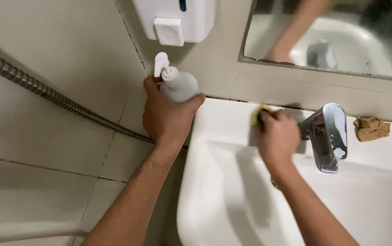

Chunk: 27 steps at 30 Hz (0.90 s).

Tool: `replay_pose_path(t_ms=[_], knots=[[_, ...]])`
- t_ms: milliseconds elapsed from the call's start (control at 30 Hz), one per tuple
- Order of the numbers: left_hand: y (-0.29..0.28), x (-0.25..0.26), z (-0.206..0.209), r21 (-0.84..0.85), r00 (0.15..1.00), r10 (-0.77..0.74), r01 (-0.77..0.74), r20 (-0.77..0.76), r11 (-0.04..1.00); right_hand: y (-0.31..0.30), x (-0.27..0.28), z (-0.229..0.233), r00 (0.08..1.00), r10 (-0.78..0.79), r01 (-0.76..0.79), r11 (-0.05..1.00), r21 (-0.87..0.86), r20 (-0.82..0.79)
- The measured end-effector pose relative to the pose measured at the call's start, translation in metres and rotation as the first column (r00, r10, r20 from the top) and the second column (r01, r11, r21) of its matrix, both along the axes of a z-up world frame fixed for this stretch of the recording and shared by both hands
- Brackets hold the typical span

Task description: Clean the bathroom sink faucet and basin using liquid soap and a sponge.

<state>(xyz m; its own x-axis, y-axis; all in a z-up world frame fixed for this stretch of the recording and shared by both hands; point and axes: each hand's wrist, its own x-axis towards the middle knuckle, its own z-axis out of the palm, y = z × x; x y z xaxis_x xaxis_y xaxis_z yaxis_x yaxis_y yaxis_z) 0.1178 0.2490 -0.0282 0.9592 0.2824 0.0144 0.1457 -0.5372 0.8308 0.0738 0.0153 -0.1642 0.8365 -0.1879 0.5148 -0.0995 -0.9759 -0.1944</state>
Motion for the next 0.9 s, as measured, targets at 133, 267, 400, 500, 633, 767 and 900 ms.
replay_pose_path(t_ms=[133, 267, 400, 500, 633, 767, 900], knots=[[0.004, -0.003, 0.003, 0.030, 1.000, 0.017, -0.017, 0.019, 0.999, 0.057, 0.060, -0.034, 0.985, 0.145, -0.147, 0.989, -0.015, -0.088], [0.005, -0.008, 0.005, 0.043, 0.998, -0.005, 0.002, 0.061, 0.999, 0.123, 0.090, -0.021, 0.957, 0.278, -0.266, 0.955, 0.134, -0.085], [0.005, -0.013, 0.013, -0.002, 1.000, -0.010, 0.010, 0.024, 1.000, 0.121, 0.089, -0.016, 0.952, 0.288, -0.250, 0.927, 0.278, -0.102], [0.006, -0.010, 0.014, 0.007, 0.999, -0.023, 0.023, 0.046, 1.000, 0.082, 0.055, 0.008, 0.938, 0.158, -0.131, 0.986, 0.106, -0.310], [0.012, -0.005, 0.011, 0.025, 0.997, -0.043, 0.041, 0.068, 0.999, 0.032, 0.033, 0.003, 0.978, 0.080, -0.080, 0.997, 0.007, -0.191], [0.014, -0.007, 0.021, 0.017, 0.999, -0.042, 0.042, 0.033, 0.999, 0.058, 0.046, -0.014, 0.984, 0.123, -0.136, 0.986, -0.097, -0.129], [0.008, -0.008, 0.012, 0.010, 0.999, -0.022, 0.022, 0.024, 1.000, 0.104, 0.058, -0.008, 0.955, 0.296, -0.296, 0.955, 0.019, 0.015]])
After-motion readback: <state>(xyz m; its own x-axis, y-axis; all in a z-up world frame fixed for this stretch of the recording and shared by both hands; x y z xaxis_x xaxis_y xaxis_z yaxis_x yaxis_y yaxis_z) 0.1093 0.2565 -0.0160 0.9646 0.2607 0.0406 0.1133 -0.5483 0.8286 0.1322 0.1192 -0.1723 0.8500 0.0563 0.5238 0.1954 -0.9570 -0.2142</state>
